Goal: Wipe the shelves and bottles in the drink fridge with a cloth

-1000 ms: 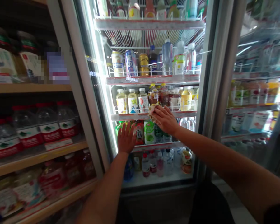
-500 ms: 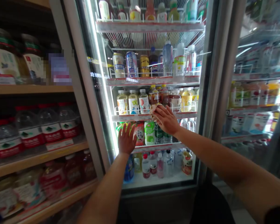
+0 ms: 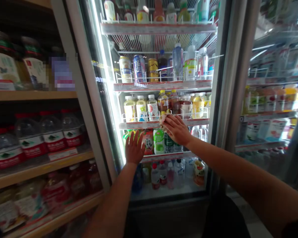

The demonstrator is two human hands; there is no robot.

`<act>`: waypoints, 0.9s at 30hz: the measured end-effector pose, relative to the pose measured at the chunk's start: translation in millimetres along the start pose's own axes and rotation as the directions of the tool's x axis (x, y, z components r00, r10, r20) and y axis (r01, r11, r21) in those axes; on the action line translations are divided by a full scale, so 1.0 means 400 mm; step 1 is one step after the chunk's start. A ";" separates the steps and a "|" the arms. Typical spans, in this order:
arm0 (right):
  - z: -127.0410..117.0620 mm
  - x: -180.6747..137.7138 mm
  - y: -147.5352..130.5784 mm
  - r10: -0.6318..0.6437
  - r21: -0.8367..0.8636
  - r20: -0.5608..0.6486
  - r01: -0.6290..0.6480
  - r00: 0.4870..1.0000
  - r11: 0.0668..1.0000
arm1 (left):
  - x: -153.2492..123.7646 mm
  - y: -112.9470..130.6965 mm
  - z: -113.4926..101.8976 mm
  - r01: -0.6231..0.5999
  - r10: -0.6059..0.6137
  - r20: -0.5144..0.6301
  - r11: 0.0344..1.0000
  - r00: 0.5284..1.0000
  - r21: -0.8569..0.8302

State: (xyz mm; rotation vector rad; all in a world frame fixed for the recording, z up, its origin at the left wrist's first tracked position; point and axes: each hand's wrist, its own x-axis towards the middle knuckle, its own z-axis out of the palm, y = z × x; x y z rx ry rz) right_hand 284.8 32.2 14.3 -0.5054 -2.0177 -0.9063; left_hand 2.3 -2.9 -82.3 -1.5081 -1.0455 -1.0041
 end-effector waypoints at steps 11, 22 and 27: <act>-0.002 0.009 0.000 -0.037 -0.062 -0.019 0.036 0.999 0.997 | 0.001 0.001 -0.002 0.009 -0.010 -0.010 0.999 1.000 -0.051; -0.008 0.012 0.000 -0.042 -0.043 0.000 0.042 0.999 0.998 | 0.001 0.001 0.000 0.009 -0.009 -0.002 1.000 1.000 -0.027; 0.003 0.001 0.001 -0.025 -0.026 -0.005 0.025 1.000 0.999 | 0.001 0.002 0.000 -0.002 0.002 -0.005 1.000 1.000 0.007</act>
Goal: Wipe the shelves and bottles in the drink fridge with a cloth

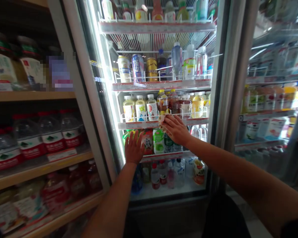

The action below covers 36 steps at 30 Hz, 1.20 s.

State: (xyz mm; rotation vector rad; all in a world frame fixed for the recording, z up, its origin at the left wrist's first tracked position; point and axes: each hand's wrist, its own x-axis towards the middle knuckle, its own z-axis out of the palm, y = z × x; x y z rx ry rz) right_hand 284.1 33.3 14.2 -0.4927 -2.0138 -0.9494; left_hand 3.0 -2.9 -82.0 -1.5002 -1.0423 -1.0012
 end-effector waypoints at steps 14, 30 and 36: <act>-0.022 0.021 0.024 0.050 -0.007 -0.021 -0.050 0.999 0.999 | 0.007 -0.002 -0.008 -0.020 0.019 -0.030 1.000 0.999 -0.022; 0.006 -0.023 -0.006 -0.037 0.053 -0.001 0.037 0.999 0.998 | 0.003 0.071 -0.022 0.138 -0.141 -0.019 0.986 0.990 -0.094; -0.001 0.019 -0.003 -0.122 0.114 0.077 0.112 0.990 0.987 | 0.006 0.094 -0.032 0.184 -0.183 0.015 0.976 0.983 -0.119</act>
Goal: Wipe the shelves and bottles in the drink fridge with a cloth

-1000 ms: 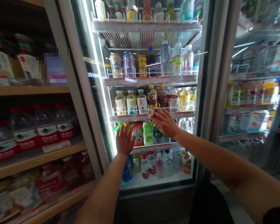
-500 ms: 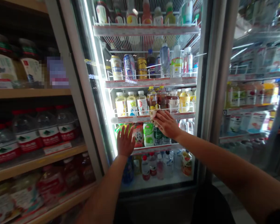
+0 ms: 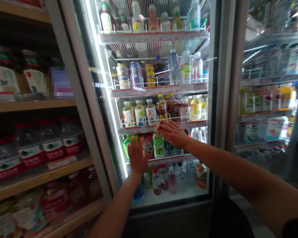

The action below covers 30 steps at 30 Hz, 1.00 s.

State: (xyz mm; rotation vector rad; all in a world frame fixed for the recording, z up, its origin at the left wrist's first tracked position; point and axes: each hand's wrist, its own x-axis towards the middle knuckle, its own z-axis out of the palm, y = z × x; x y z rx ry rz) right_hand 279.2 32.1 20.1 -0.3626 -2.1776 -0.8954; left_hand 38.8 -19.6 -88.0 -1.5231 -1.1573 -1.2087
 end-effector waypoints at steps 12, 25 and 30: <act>0.021 0.041 -0.039 0.052 0.194 -0.063 -0.039 0.997 0.980 | 0.077 0.109 0.000 -0.158 0.154 -0.045 0.980 0.987 -0.119; -0.001 -0.044 0.021 0.198 0.055 -0.115 -0.193 0.973 0.980 | 0.151 0.184 0.040 -0.329 0.348 0.092 0.928 0.933 -0.173; -0.025 -0.085 0.041 0.178 0.006 -0.112 -0.179 0.978 0.984 | 0.150 0.200 0.049 -0.364 0.377 0.125 0.924 0.918 -0.116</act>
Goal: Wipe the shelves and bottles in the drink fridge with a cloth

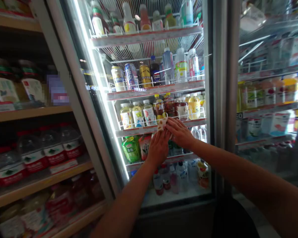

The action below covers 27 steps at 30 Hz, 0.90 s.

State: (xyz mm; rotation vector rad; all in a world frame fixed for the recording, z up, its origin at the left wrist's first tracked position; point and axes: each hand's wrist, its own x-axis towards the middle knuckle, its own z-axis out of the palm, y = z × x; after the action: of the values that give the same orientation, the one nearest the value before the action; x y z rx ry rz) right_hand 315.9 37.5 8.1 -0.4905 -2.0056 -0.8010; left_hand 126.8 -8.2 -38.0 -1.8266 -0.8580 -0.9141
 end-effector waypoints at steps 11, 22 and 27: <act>-0.013 -0.035 0.002 -0.013 0.008 -0.039 0.014 0.999 1.000 | 0.069 0.023 0.015 0.018 -0.014 -0.133 1.000 0.991 0.026; -0.033 -0.063 0.038 0.191 -0.080 -0.115 -0.201 0.975 0.976 | 0.099 0.029 0.021 -0.099 0.099 0.015 0.995 0.995 -0.035; -0.018 -0.084 0.067 0.172 -0.137 -0.067 -0.180 0.983 0.974 | 0.158 -0.001 0.006 -0.083 0.082 0.036 0.996 0.996 0.044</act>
State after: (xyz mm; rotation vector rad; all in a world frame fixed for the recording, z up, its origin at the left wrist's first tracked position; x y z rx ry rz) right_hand 354.0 50.5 -8.5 -0.7118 -1.8329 -0.8417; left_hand 158.0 5.7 15.1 -1.8295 -0.8119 -0.8068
